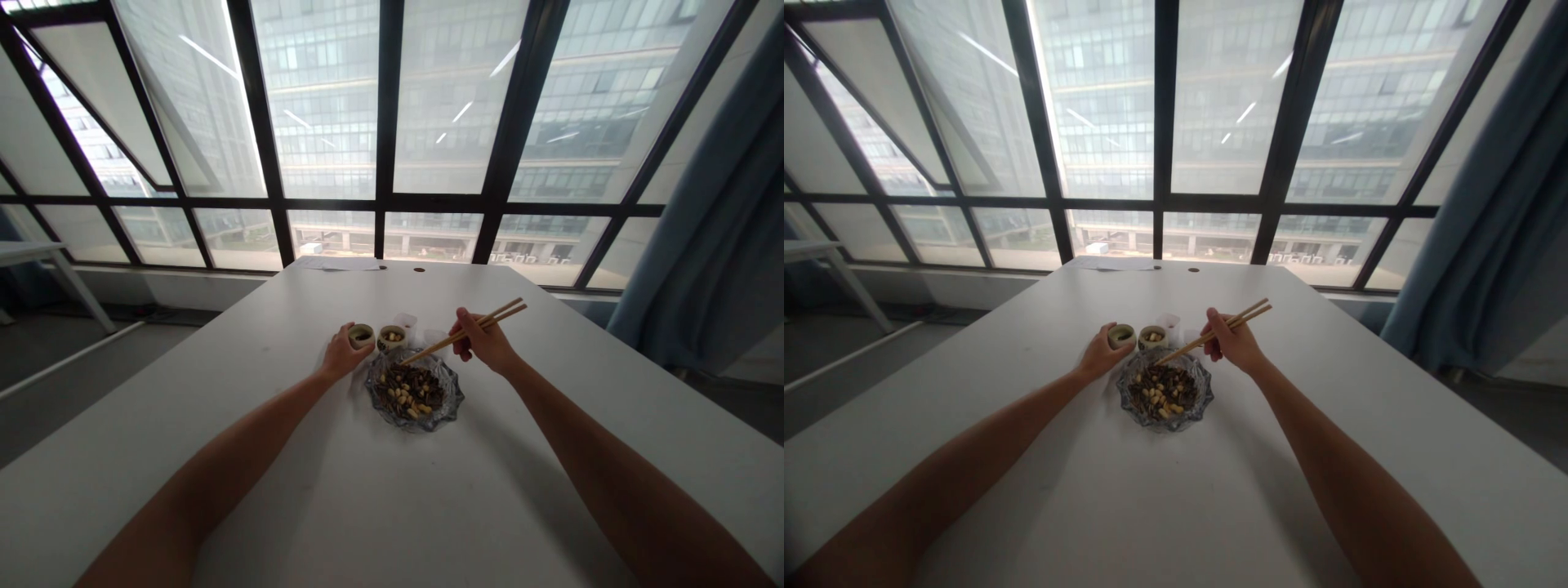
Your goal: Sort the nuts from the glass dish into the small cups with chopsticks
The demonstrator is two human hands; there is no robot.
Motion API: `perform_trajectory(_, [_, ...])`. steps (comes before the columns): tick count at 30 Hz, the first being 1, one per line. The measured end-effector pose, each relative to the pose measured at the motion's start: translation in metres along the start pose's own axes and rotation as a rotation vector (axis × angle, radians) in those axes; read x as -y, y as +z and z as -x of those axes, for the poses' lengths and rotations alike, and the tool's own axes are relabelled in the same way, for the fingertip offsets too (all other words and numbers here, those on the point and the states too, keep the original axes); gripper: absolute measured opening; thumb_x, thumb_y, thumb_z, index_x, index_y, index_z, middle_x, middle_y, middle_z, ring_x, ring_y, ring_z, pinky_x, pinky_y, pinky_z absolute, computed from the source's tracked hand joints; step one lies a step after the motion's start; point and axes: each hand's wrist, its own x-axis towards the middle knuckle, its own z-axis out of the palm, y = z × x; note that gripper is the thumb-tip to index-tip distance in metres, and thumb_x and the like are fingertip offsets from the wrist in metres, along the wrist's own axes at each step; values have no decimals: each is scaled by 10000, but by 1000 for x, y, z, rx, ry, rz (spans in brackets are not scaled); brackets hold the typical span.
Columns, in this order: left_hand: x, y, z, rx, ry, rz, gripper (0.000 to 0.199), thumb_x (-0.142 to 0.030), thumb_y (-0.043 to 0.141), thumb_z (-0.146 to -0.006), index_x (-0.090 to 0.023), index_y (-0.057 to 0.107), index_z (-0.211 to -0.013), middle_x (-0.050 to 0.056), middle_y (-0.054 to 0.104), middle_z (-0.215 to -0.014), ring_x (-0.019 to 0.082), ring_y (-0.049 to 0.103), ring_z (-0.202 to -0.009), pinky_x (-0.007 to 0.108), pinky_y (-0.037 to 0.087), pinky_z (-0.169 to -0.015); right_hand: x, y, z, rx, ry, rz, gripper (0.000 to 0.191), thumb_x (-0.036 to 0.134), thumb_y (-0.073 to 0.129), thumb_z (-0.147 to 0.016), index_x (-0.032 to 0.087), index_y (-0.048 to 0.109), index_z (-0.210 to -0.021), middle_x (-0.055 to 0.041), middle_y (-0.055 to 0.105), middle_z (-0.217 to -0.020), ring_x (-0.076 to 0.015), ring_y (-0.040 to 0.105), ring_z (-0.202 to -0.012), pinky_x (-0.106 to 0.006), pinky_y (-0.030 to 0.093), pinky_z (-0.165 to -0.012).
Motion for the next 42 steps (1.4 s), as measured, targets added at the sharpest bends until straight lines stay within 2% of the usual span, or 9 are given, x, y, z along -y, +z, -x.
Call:
perform_trajectory(5, [-3,-1,3,-3,120,-10,691,-341,838,-660,-185,520,-1253,101,698,-1122,249,678,-1039,416,534,-956,-20,-10,-12,-129,6,-177,688,852,664,-670,169,614,-606,-26,575,-398,-101,453,-276,-214,351,-274])
perform_trajectory(10, [-7,-1,7,-26,183,-113,657,-290,836,-638,-198,521,-1207,116,671,-1167,295,640,-1111,460,524,-971,-29,-11,-15,-132,6,-174,683,850,640,-698,172,615,-615,-26,579,-405,-103,452,-278,-217,342,-271])
perform_trajectory(17, [-11,-2,10,49,153,-110,646,-287,803,-692,-222,462,-1237,104,673,-1182,274,668,-1078,441,537,-944,-28,-9,-13,-136,28,-171,695,863,657,-656,172,617,-594,-20,569,-394,-96,437,-271,-214,340,-272])
perform_trajectory(25, [-13,-1,11,68,123,-118,655,-317,780,-714,-213,444,-1267,116,666,-1208,282,663,-1112,436,535,-955,-37,-7,-12,-119,50,-146,705,874,641,-656,172,605,-599,-20,561,-390,-105,443,-267,-221,354,-271])
perform_trajectory(35, [-3,4,7,29,190,-86,689,-285,800,-689,-200,499,-1302,135,637,-1297,300,621,-1210,466,509,-1034,-49,-11,-17,-192,69,-211,705,875,668,-621,173,605,-598,-23,570,-396,-107,450,-274,-218,332,-263])
perform_trajectory(42, [-2,4,6,24,201,-72,666,-286,802,-686,-192,524,-1284,130,650,-1266,288,633,-1184,455,518,-1021,-50,-11,-18,-213,81,-263,707,861,696,-613,159,610,-605,-17,573,-401,-90,455,-283,-196,340,-277])
